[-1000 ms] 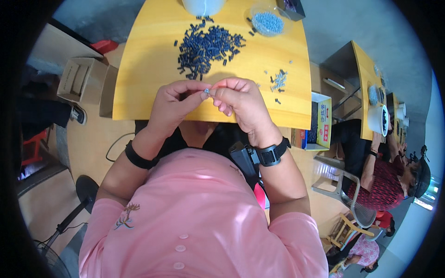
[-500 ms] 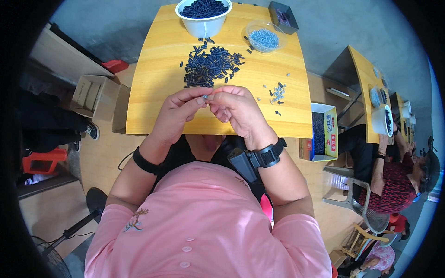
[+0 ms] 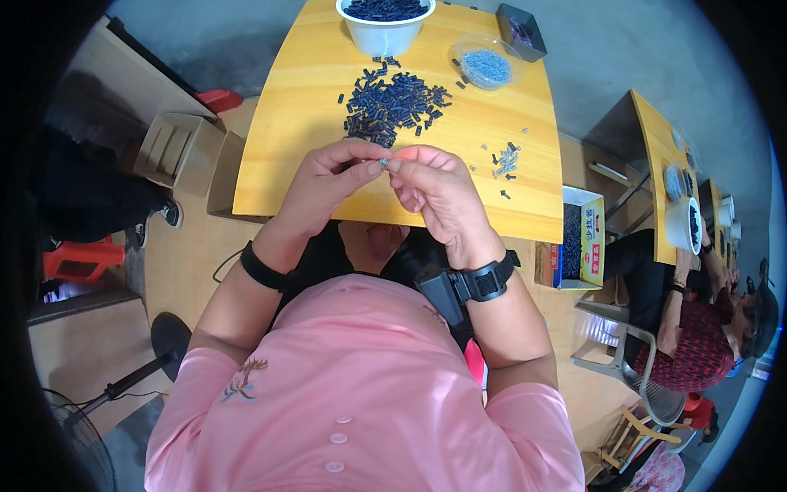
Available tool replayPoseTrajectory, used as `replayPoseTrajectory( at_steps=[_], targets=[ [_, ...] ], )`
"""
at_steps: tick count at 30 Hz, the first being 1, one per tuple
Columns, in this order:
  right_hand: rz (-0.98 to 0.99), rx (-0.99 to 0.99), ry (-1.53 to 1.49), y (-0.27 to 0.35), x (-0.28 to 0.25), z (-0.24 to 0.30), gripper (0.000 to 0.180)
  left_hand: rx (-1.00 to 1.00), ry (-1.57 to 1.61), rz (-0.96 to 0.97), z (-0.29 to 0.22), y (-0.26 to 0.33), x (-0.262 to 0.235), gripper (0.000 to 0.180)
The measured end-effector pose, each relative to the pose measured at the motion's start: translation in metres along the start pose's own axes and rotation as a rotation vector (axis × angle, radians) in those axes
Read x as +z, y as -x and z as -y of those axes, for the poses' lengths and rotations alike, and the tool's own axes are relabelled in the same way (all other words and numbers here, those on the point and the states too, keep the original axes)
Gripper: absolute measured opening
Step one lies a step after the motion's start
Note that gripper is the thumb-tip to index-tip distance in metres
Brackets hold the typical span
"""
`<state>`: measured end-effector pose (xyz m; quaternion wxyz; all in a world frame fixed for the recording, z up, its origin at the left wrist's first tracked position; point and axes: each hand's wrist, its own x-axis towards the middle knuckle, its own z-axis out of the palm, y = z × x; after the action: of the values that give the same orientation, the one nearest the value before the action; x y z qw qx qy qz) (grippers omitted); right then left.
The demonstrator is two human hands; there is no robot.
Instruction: Manual assembly of small black plastic components by hand on a wooden table.
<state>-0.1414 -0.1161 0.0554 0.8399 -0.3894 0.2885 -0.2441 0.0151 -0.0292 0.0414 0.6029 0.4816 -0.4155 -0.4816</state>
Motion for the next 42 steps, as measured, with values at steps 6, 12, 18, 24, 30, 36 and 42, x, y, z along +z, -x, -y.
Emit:
replayPoseTrajectory(
  at_steps=[6, 12, 18, 24, 30, 36, 42],
  targets=[
    [-0.059, -0.126, 0.156, 0.012, 0.009, -0.004, 0.007, 0.008, 0.016, -0.093, 0.001, 0.011, 0.009, 0.016],
    [-0.056, -0.205, 0.273, 0.021, 0.010, -0.014, 0.008, -0.113, 0.165, -0.161, 0.007, 0.026, 0.016, 0.018],
    [-0.138, -0.277, 0.537, 0.023, 0.017, -0.020, 0.008, -0.082, 0.183, -0.200, 0.017, 0.029, 0.015, 0.021],
    [-0.167, -0.279, 0.628, 0.019, 0.018, -0.020, 0.006, -0.238, 0.180, -0.194, 0.019, 0.030, 0.009, 0.024],
    [-0.156, -0.148, 0.553, 0.010, 0.007, -0.017, 0.007, -0.211, 0.076, -0.169, 0.023, 0.025, 0.004, 0.022],
    [-0.078, -0.074, 0.444, 0.000, -0.002, -0.013, 0.006, -0.145, -0.038, -0.175, 0.026, 0.016, 0.000, 0.018],
    [-0.096, -0.019, 0.388, -0.001, -0.008, -0.011, 0.006, -0.085, -0.158, -0.186, 0.023, 0.012, 0.007, 0.016]
  ],
)
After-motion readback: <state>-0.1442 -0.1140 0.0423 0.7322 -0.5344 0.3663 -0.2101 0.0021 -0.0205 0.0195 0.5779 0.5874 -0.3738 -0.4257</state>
